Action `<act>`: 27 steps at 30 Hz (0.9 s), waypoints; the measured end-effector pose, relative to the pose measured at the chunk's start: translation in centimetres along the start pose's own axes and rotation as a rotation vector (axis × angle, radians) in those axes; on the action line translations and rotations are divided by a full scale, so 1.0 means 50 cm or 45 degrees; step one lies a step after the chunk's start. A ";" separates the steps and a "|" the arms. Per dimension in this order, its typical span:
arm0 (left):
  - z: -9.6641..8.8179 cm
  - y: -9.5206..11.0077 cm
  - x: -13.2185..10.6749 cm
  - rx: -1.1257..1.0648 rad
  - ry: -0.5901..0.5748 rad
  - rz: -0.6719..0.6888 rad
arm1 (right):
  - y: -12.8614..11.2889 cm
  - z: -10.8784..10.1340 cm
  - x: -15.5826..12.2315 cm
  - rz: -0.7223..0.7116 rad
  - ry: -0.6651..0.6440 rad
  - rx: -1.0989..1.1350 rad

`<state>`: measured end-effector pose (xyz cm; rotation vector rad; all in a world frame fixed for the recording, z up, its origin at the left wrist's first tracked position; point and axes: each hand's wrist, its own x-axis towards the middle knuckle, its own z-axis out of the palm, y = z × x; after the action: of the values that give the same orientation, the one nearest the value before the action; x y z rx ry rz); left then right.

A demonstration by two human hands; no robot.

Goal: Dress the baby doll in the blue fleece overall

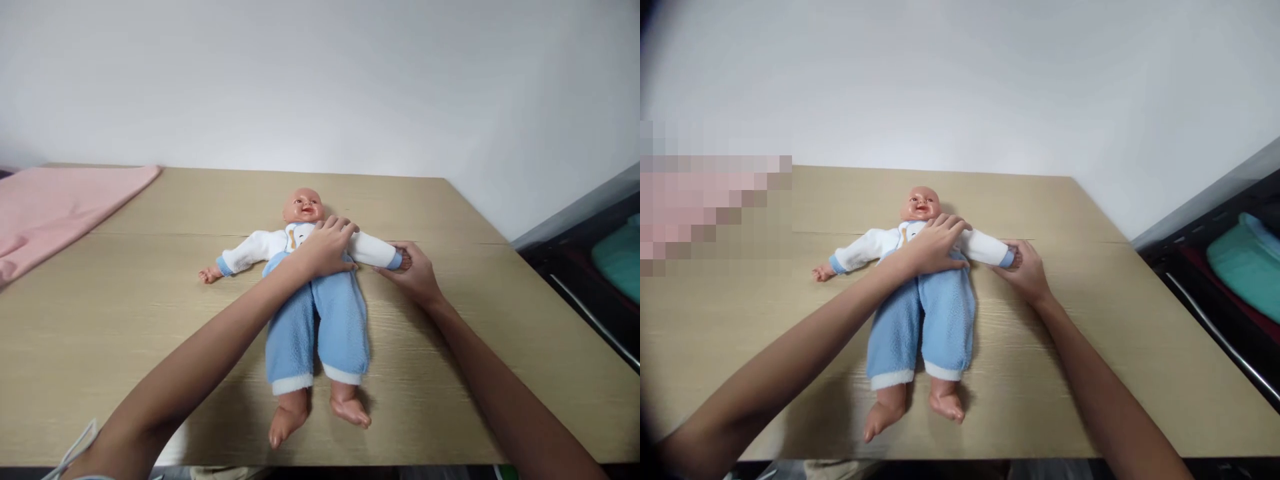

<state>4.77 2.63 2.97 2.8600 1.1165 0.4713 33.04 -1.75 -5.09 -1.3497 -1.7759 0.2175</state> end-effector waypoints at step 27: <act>0.031 -0.039 -0.030 -0.523 0.597 -0.034 | -0.084 0.037 -0.050 -0.019 -0.311 0.289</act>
<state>2.89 3.19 0.81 2.4308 0.9556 1.2530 28.87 -4.91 -5.05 -1.1856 -1.8950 0.5788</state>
